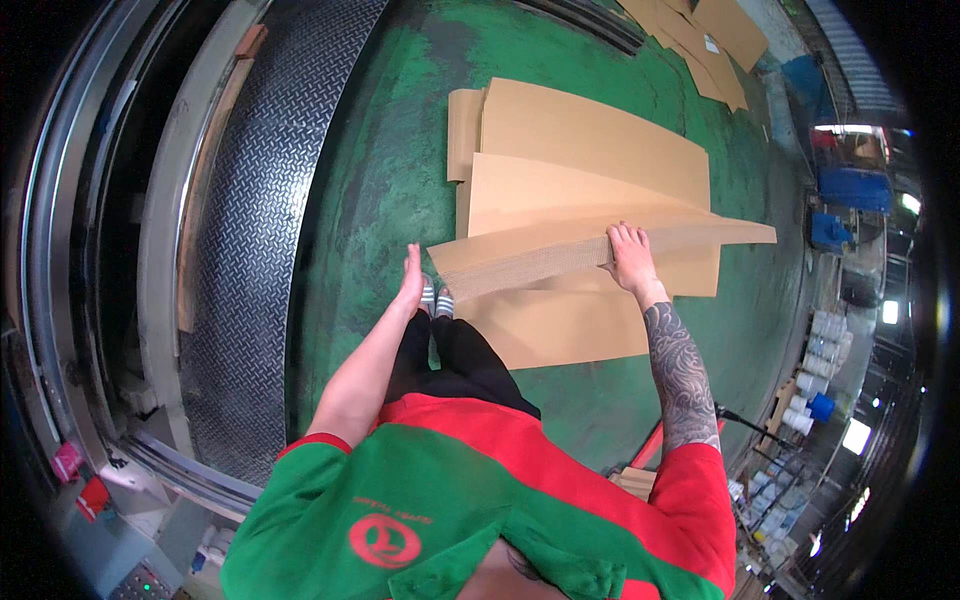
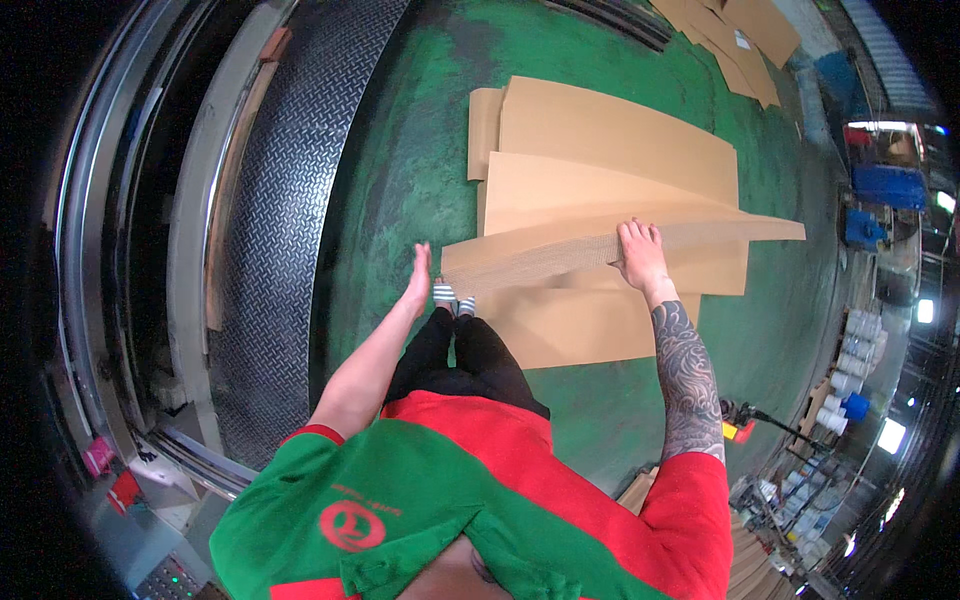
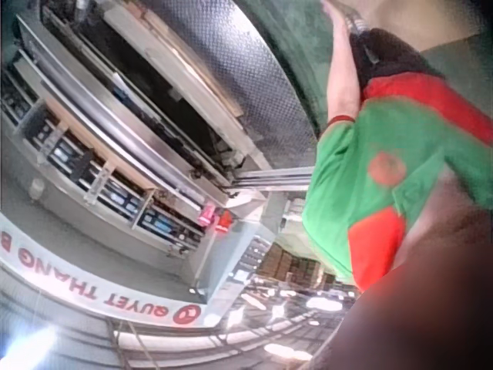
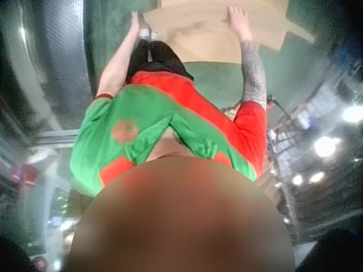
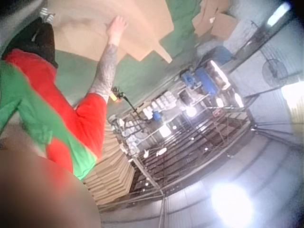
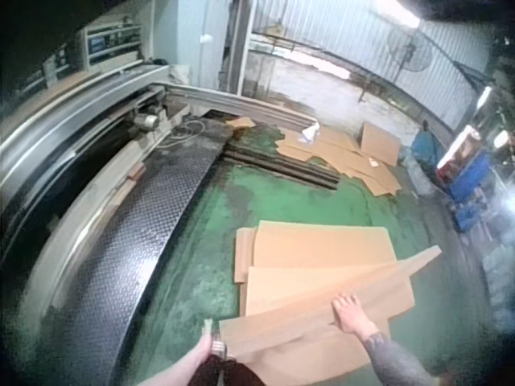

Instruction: The person feeds large flat cardboard sheets into a machine, one at a time, using both hands to align and push them through rollers. After processing, the person collects the sheets and stacks them on the floor. The person also adjusts a metal lever on the machine during the process.

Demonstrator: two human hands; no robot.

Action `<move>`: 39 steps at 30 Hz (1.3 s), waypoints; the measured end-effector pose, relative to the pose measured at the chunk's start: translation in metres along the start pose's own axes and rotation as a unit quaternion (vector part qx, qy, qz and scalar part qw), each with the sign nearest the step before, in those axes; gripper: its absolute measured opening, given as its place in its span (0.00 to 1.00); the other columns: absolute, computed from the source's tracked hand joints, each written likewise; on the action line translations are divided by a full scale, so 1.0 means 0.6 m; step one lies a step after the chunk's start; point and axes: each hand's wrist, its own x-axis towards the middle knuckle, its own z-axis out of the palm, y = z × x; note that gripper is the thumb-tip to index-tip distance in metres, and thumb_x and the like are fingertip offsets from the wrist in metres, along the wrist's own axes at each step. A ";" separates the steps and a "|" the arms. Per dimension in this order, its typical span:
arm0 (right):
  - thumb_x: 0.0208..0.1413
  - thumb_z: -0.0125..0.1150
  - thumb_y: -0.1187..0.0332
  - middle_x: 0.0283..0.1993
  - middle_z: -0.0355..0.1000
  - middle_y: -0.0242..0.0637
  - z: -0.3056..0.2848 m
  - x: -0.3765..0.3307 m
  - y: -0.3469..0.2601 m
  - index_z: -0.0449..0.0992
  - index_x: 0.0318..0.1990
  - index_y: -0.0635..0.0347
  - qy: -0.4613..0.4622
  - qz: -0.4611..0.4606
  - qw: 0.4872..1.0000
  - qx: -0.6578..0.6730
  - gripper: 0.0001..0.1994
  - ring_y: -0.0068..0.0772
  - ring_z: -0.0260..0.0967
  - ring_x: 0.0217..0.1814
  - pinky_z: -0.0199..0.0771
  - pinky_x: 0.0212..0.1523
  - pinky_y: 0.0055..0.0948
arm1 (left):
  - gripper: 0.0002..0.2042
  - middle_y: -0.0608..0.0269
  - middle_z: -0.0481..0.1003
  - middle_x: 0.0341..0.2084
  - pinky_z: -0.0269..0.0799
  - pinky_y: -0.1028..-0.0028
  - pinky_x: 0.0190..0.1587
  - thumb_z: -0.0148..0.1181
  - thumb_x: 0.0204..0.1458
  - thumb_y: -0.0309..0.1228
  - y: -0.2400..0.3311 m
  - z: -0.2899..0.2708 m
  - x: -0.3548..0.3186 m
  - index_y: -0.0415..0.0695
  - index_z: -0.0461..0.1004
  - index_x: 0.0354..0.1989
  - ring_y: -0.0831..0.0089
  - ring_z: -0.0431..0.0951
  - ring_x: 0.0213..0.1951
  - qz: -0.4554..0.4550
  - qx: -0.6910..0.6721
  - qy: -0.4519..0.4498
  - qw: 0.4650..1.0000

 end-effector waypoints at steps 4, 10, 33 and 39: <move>0.52 0.79 0.58 0.74 0.62 0.44 -0.012 0.008 -0.005 0.60 0.74 0.57 0.011 -0.005 0.999 -0.040 0.44 0.50 0.52 0.83 0.50 0.81 0.59 | 0.47 0.59 0.44 0.85 0.26 0.51 0.82 0.23 0.68 0.73 0.008 0.050 0.002 0.51 0.49 0.84 0.61 0.34 0.84 0.181 -0.134 0.053 0.973; 0.52 0.79 0.58 0.78 0.58 0.46 -0.018 0.029 -0.038 0.57 0.76 0.59 -0.024 -0.003 0.999 -0.044 0.47 0.49 0.51 0.84 0.46 0.82 0.62 | 0.44 0.57 0.34 0.85 0.26 0.52 0.82 0.24 0.69 0.72 0.009 0.100 0.020 0.54 0.58 0.82 0.61 0.29 0.84 0.196 -0.144 0.025 0.970; 0.48 0.78 0.69 0.79 0.55 0.48 0.017 0.044 -0.049 0.57 0.74 0.62 0.058 -0.004 0.998 -0.028 0.46 0.51 0.49 0.84 0.47 0.82 0.61 | 0.36 0.65 0.39 0.85 0.31 0.58 0.83 0.37 0.74 0.60 0.016 0.130 0.042 0.56 0.50 0.84 0.64 0.34 0.85 0.173 -0.272 0.089 0.942; 0.48 0.77 0.71 0.80 0.55 0.48 0.019 0.044 -0.050 0.56 0.75 0.62 0.057 0.000 0.998 -0.023 0.47 0.51 0.48 0.85 0.45 0.82 0.61 | 0.37 0.65 0.40 0.85 0.30 0.58 0.83 0.37 0.73 0.61 0.023 0.124 0.037 0.54 0.48 0.85 0.64 0.35 0.84 0.158 -0.234 0.079 0.956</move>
